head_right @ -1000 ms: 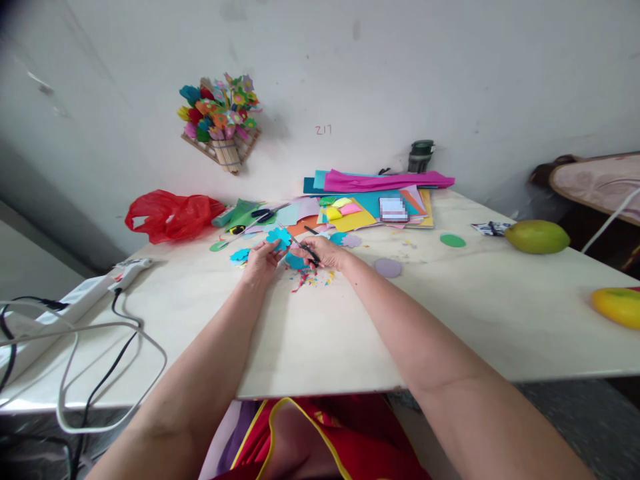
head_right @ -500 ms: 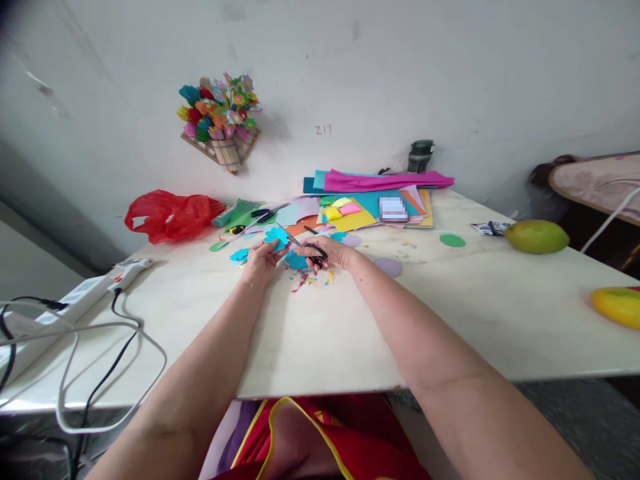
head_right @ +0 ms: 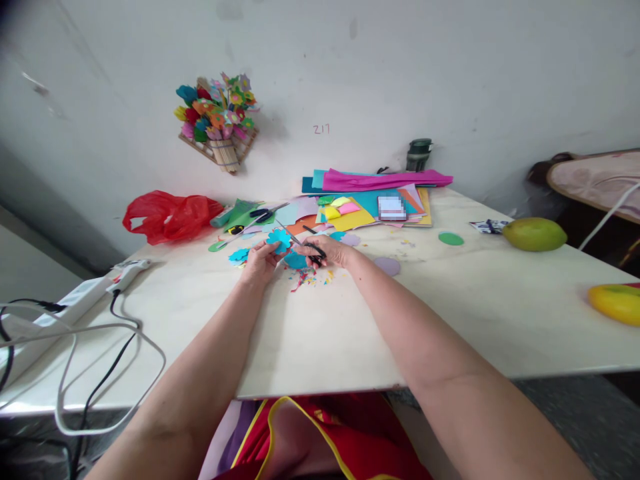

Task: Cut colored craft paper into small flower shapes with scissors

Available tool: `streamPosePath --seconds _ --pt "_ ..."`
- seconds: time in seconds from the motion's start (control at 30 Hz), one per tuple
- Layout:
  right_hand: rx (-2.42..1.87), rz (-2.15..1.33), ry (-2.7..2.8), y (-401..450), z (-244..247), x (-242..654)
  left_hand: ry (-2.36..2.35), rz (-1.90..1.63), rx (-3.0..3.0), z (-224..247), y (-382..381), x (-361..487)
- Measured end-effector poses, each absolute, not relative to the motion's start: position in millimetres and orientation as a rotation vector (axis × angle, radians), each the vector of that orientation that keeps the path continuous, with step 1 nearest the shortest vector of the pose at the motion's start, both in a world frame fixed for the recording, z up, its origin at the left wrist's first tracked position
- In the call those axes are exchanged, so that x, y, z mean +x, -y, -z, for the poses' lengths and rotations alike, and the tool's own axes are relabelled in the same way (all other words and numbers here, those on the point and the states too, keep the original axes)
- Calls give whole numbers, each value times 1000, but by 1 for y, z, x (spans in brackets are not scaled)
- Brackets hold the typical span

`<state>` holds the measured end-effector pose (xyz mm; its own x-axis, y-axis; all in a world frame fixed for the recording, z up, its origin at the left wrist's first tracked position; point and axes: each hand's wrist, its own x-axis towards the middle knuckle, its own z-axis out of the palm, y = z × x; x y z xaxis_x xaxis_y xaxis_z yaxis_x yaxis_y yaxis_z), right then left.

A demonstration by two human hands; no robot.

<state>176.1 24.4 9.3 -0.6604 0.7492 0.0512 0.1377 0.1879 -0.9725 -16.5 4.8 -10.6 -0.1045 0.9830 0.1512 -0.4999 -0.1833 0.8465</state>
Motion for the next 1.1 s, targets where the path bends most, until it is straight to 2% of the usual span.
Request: streamPosePath --seconds 1.1 --pt "-922 -1509 1876 -8 -24 171 -719 -1603 882 12 -6 -17"
